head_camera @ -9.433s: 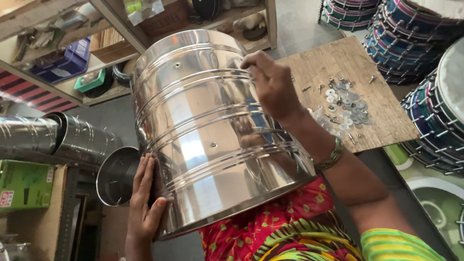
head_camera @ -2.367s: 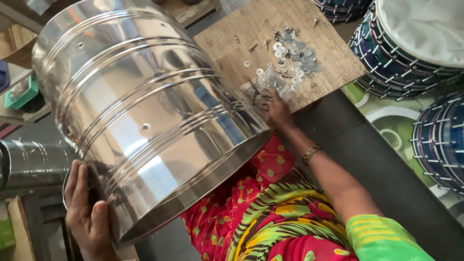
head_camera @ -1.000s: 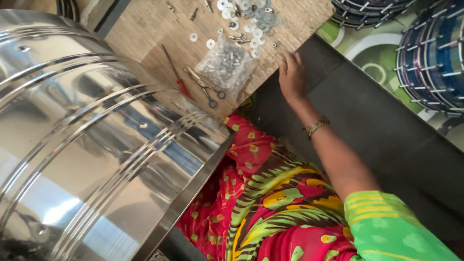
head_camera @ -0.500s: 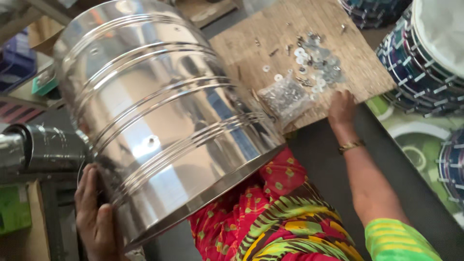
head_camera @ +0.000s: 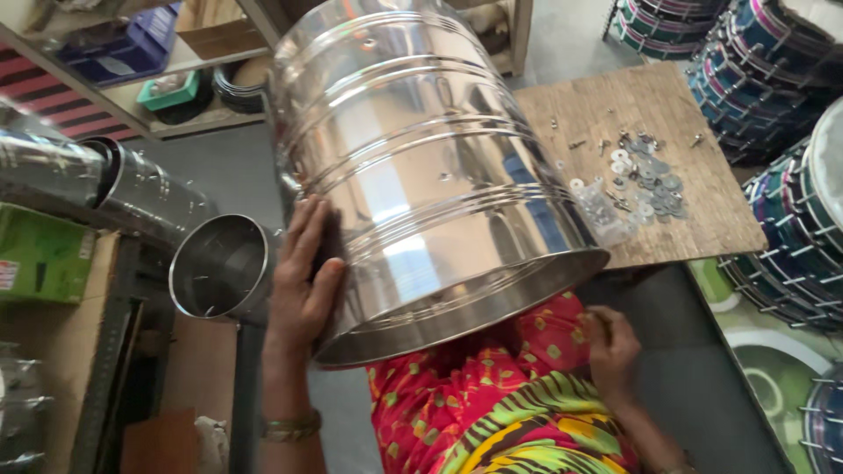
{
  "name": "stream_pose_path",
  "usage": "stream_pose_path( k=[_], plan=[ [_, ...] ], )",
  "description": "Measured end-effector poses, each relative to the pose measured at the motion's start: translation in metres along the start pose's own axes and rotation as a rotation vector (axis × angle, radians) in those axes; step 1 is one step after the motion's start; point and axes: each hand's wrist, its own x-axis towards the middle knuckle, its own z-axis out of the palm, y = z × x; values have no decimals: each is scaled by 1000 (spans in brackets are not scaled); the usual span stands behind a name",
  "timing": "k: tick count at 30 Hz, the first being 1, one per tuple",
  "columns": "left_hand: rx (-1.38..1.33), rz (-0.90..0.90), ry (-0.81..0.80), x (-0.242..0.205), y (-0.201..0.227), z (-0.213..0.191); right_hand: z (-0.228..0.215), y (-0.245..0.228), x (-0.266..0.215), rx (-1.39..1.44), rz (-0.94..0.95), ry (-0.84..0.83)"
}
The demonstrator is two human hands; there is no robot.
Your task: The person inserts bolts into pre-drilled holes on a stainless steel drum shell, then places washers and nuts over the bolts and tightens them by hand. The person repeats this process for multiple fasteners around the shell.
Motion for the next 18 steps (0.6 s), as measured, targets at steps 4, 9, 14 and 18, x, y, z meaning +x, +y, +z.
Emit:
stream_pose_path(
  k=[4, 9, 14, 18],
  plan=[
    [-81, 48, 28, -4, -5, 2, 32, -59, -11, 135, -148, -322],
    [-142, 21, 188, -2, -12, 11, 131, -92, 19, 397, 145, -569],
    [-155, -166, 350, -5, -21, 18, 220, -98, 45, -295, -873, -373],
    [-197, -211, 371, -6, -23, 15, 258, -109, 47, -324, -723, -421]
  ],
)
